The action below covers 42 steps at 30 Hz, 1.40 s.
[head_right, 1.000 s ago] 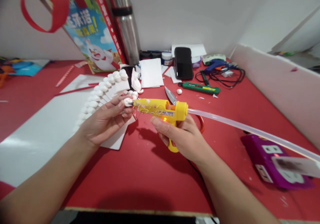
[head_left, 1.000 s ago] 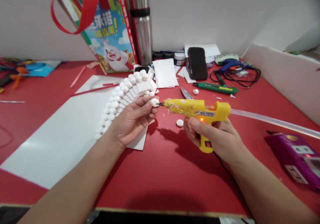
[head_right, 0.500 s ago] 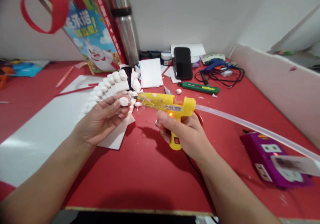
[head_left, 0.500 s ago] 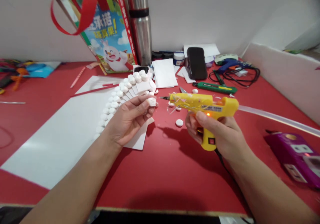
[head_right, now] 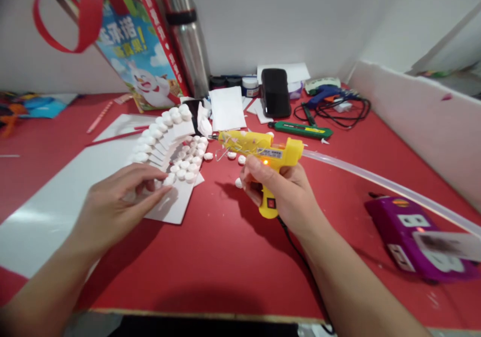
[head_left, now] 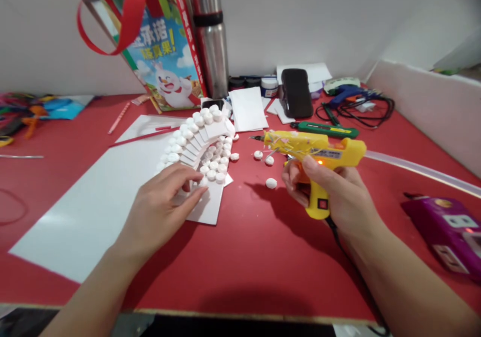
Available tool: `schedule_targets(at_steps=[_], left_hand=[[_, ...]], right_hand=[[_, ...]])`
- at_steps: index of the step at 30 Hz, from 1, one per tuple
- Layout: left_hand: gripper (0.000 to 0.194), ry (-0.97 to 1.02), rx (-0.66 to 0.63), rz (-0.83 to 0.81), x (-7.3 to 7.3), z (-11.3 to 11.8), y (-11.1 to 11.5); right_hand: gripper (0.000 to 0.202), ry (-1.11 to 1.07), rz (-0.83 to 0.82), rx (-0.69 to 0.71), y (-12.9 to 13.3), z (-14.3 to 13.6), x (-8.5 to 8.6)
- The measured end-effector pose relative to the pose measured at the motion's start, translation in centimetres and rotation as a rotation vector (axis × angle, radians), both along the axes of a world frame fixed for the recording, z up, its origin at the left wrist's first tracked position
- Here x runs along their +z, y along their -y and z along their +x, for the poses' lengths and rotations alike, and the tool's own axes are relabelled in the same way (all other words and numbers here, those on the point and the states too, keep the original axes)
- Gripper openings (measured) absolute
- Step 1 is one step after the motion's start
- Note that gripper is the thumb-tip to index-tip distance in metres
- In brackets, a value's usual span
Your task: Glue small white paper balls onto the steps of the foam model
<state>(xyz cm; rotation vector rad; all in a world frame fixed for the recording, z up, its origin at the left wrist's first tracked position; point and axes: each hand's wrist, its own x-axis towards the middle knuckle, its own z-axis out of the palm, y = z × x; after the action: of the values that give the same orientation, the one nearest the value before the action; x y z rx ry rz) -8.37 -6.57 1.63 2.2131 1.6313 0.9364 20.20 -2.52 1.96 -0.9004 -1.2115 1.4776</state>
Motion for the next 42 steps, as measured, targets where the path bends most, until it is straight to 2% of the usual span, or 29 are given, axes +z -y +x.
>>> schedule_targets(at_steps=[4, 7, 12, 15, 23, 35, 42], left_hand=[[0.015, -0.227, -0.078, 0.129, -0.7, 0.3, -0.4], [0.014, -0.295, -0.102, 0.179, -0.6, 0.1, -0.6], [0.016, -0.303, -0.046, 0.129, -0.3, -0.9, 0.3], [0.015, -0.328, -0.069, 0.122, -0.3, -1.2, 0.6], [0.01, -0.396, -0.091, 0.181, -0.5, -1.0, -0.1], [0.009, -0.409, -0.094, 0.086, -0.1, -0.8, -0.2], [0.011, -0.415, -0.11, 0.093, -0.4, -0.9, -0.1]], right_hand=[[0.031, 0.028, 0.005, -0.001, -0.1, 0.0, 0.0], [0.032, 0.046, 0.004, -0.002, -0.1, 0.1, -0.1], [0.031, 0.032, 0.0, -0.012, -0.1, 0.2, -0.1], [0.03, 0.017, -0.009, -0.032, 0.1, 0.0, 0.0], [0.032, 0.024, -0.008, -0.053, 0.0, -0.2, 0.0], [0.028, 0.047, 0.006, -0.029, -0.2, 0.0, -0.3], [0.029, 0.04, -0.005, -0.044, -0.1, 0.0, -0.3]])
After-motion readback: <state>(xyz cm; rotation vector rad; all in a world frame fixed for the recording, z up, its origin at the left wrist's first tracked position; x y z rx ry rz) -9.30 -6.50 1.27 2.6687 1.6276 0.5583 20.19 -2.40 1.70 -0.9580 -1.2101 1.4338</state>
